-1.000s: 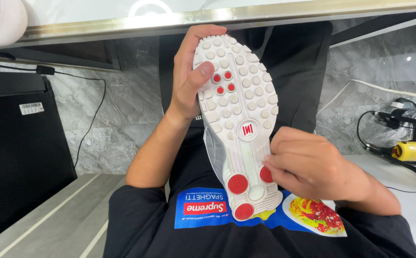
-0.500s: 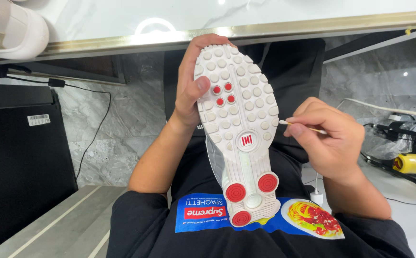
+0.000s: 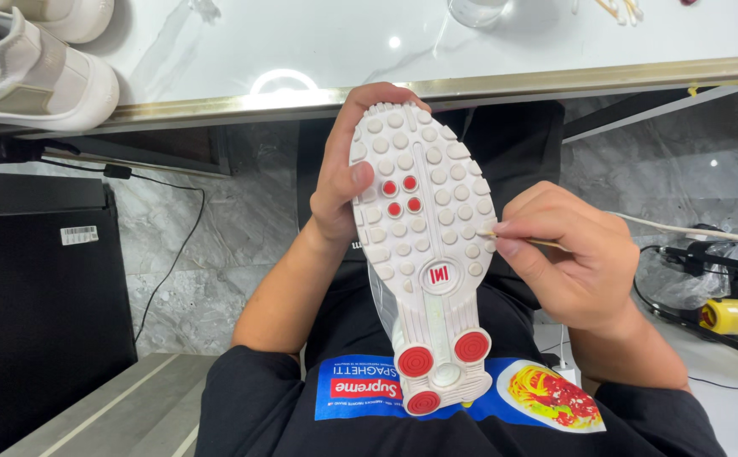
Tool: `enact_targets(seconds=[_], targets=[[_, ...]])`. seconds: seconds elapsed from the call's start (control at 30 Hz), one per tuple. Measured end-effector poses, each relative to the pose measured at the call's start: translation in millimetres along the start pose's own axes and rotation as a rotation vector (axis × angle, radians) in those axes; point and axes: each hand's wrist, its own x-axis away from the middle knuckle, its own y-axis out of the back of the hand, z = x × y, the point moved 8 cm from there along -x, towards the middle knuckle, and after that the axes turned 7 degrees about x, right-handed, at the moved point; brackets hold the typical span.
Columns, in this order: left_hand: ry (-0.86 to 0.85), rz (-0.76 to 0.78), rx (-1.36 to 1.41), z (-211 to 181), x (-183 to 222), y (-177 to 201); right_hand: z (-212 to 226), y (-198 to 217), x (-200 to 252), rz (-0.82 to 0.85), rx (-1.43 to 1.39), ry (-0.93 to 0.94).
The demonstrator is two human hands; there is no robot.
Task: The person cleans the white sole of a shoe using a cotton swab and a liquid from a bottle. They scrub the recessed parts and flat surfaces of the sole, occasionally switching to a new swab and dipping it back into the bottle.
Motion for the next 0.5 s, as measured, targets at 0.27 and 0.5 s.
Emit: enact_targets(seconds=[0.27, 0.5], targets=[[0.001, -0.023, -0.040, -7.7, 5.2, -6.3, 21.7, -5.5, -16.9, 0.061, 0.189, 0.100], [-0.010, -0.014, -0.030, -9.4, 5.9, -10.4, 45.7, -8.4, -11.1, 0.007, 0.411, 0.257]])
